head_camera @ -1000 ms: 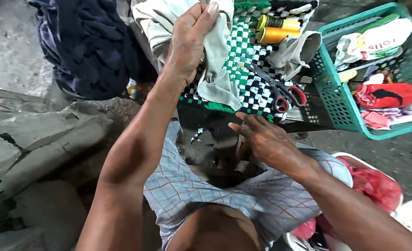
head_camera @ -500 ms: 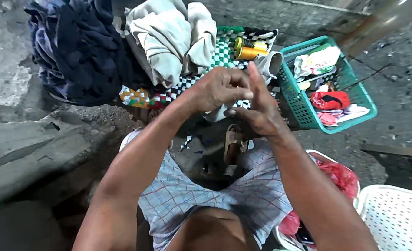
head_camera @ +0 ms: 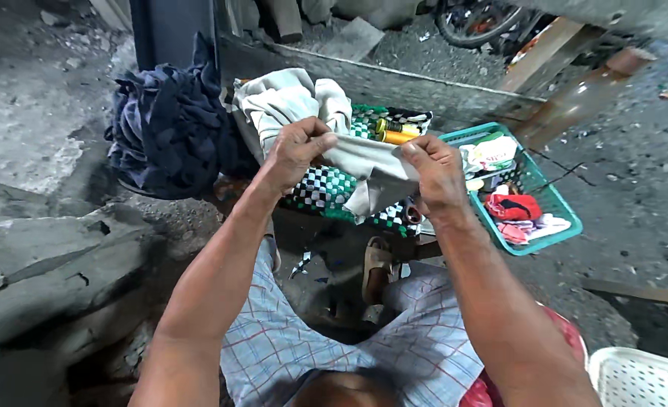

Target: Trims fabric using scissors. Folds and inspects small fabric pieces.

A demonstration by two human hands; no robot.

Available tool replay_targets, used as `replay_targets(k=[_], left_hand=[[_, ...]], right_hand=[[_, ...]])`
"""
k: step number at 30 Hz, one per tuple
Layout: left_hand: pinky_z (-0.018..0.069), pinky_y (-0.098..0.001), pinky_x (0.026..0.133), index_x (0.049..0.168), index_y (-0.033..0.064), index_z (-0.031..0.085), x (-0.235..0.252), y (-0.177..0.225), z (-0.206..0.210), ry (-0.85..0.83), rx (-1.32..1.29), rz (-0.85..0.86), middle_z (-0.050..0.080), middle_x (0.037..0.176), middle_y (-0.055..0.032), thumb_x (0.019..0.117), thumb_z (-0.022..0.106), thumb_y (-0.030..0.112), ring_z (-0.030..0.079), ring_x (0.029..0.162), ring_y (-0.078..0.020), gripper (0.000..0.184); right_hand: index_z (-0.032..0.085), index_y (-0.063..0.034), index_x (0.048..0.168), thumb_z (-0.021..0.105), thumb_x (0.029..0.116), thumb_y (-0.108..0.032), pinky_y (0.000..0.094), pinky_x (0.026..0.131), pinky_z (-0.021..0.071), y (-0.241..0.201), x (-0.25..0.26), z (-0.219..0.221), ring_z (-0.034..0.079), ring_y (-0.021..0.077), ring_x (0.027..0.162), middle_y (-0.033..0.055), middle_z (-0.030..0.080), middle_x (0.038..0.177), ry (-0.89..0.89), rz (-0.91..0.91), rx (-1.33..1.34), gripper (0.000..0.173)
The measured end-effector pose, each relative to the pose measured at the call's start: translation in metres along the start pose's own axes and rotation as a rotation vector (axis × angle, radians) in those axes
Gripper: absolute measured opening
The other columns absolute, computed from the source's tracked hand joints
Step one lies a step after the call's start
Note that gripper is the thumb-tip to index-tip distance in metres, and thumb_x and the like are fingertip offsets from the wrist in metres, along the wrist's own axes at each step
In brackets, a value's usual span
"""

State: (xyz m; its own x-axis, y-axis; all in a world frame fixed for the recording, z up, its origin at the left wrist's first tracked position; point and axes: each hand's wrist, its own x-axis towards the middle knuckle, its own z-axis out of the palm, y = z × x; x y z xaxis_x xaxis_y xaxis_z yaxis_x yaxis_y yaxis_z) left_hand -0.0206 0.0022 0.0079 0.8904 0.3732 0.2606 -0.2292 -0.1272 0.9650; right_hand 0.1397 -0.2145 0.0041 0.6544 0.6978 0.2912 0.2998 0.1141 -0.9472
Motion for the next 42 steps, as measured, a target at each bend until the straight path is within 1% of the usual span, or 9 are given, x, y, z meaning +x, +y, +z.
replay_targets(k=[9,13,19,24,28,32,38,40,42], left_hand=[[0.0619,-0.0399,0.075,0.117,0.0052,0.058,0.006,-0.010,0.049,0.175,-0.384,-0.199,0.067,0.102,-0.0103,0.1052,0.054,0.015,0.069,0.086,-0.0209,0.015],[0.0616,-0.0444,0.076,0.127,0.0069,0.056,0.004,-0.008,0.068,0.225,-0.521,-0.263,0.066,0.108,-0.0132,0.1070,0.049,0.013,0.069,0.089,-0.0250,0.022],[0.0612,-0.0433,0.083,0.121,0.0034,0.058,0.002,-0.003,0.088,0.139,-0.633,-0.274,0.067,0.101,-0.0128,0.1076,0.041,0.007,0.070,0.086,-0.0228,0.022],[0.0623,-0.0461,0.085,0.127,-0.0020,0.057,0.005,-0.003,0.077,0.061,-0.412,-0.153,0.067,0.114,-0.0166,0.1054,0.040,0.002,0.071,0.096,-0.0265,0.028],[0.0593,-0.0381,0.091,0.135,0.0098,0.062,0.002,-0.009,0.058,-0.049,0.275,-0.089,0.060,0.131,-0.0098,0.0969,0.063,0.009,0.065,0.111,-0.0186,0.038],[0.0479,-0.0461,0.111,0.155,0.0132,0.041,-0.012,-0.007,0.072,-0.139,0.563,0.165,0.043,0.155,-0.0121,0.0835,0.084,0.022,0.047,0.140,-0.0254,0.084],[0.0403,-0.0510,0.112,0.143,0.0054,0.053,-0.018,0.007,0.083,-0.088,0.779,0.510,0.057,0.141,-0.0152,0.0686,0.083,0.065,0.053,0.133,-0.0301,0.100],[0.0457,-0.0493,0.105,0.137,0.0052,0.056,-0.014,0.006,0.077,-0.100,0.776,0.504,0.061,0.133,-0.0138,0.0769,0.083,0.055,0.058,0.124,-0.0285,0.083],[0.0542,-0.0460,0.090,0.126,0.0034,0.061,-0.010,0.003,0.072,-0.109,0.791,0.503,0.066,0.113,-0.0138,0.0873,0.081,0.027,0.066,0.104,-0.0281,0.049]], right_hand=[[0.067,-0.0069,0.105,0.057,0.1035,-0.018,0.0302,0.072,0.0564,0.014,-0.004,0.013,0.064,0.0107,0.078,0.0024,0.066,0.088,0.145,0.122,0.051,0.015],[0.052,-0.0086,0.141,0.050,0.1061,-0.023,0.0425,0.095,0.0554,0.027,-0.038,0.017,0.063,0.0196,0.116,0.0087,0.062,0.131,0.137,-0.059,-0.386,0.038],[0.034,-0.0037,0.152,0.076,0.0900,-0.022,0.0431,0.105,0.0520,0.056,-0.080,0.048,0.057,0.0215,0.128,0.0143,0.054,0.141,0.181,-0.138,-0.161,0.077],[0.059,-0.0062,0.126,0.051,0.1006,-0.009,0.0391,0.077,0.0599,0.031,-0.055,0.032,0.069,0.0147,0.091,0.0072,0.069,0.105,0.304,0.004,-0.165,0.027],[0.070,-0.0079,0.113,0.054,0.1050,-0.018,0.0372,0.061,0.0580,0.011,-0.048,0.015,0.067,0.0142,0.070,0.0063,0.070,0.086,0.262,0.022,-0.283,0.021],[0.070,-0.0060,0.105,0.055,0.1049,-0.021,0.0346,0.056,0.0546,-0.003,-0.044,0.012,0.062,0.0127,0.061,0.0053,0.066,0.076,0.209,-0.009,-0.440,0.021],[0.060,-0.0060,0.079,0.058,0.1016,-0.027,0.0449,0.050,0.0445,-0.008,-0.034,0.011,0.052,0.0216,0.051,0.0060,0.051,0.059,0.114,-0.147,-0.833,0.031],[0.060,-0.0056,0.078,0.061,0.1009,-0.027,0.0481,0.051,0.0479,-0.013,-0.031,0.009,0.057,0.0241,0.053,0.0073,0.054,0.060,0.046,-0.159,-0.892,0.032],[0.066,-0.0049,0.083,0.062,0.1004,-0.025,0.0506,0.057,0.0512,-0.017,-0.031,0.008,0.061,0.0252,0.058,0.0085,0.060,0.064,-0.036,-0.134,-0.908,0.027]])
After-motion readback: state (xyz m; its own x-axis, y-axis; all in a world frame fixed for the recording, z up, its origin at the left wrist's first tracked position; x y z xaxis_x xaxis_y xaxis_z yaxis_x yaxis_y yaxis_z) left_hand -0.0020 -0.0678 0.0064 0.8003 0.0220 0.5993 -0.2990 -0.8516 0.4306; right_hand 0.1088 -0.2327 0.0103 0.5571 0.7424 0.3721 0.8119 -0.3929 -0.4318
